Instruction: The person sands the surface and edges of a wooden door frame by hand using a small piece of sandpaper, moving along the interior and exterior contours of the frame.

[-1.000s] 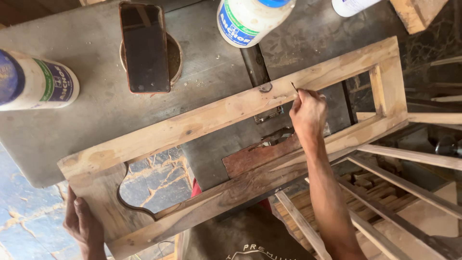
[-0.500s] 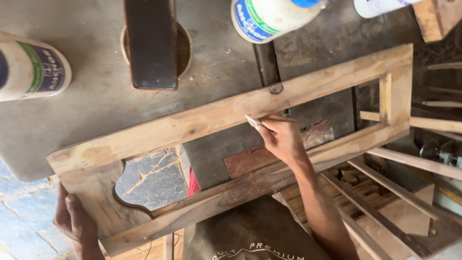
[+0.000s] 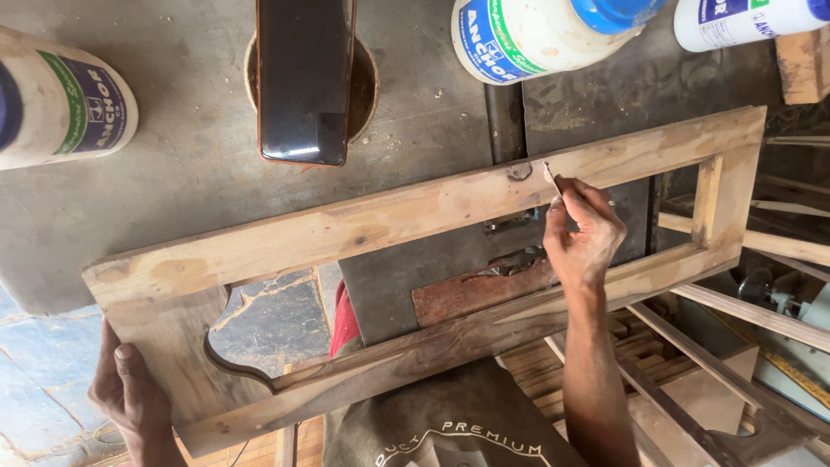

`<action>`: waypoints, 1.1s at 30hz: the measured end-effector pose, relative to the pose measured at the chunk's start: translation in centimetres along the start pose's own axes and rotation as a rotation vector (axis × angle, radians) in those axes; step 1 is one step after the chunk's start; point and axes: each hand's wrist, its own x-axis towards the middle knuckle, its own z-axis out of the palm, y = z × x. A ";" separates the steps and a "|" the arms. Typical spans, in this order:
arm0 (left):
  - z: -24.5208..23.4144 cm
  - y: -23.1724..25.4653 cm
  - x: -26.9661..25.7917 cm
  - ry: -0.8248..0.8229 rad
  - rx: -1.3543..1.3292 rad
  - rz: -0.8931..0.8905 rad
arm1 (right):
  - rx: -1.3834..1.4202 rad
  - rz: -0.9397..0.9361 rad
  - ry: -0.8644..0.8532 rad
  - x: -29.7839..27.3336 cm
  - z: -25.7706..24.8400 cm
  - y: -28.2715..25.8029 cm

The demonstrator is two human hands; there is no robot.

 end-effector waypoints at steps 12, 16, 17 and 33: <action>0.0 1.2 -0.2 -0.055 -0.035 0.030 | -0.305 -0.226 -0.246 -0.4 1.4 -1.2; 1.0 2.5 0.5 -0.044 0.018 0.006 | -0.150 -0.048 -0.376 -0.2 0.6 -2.4; 0.9 2.9 0.4 -0.052 -0.002 0.008 | -0.139 -0.074 -0.376 -0.1 -0.2 -2.2; 0.5 2.0 0.6 -0.087 -0.036 0.045 | -0.229 0.186 -0.348 0.6 2.9 -3.9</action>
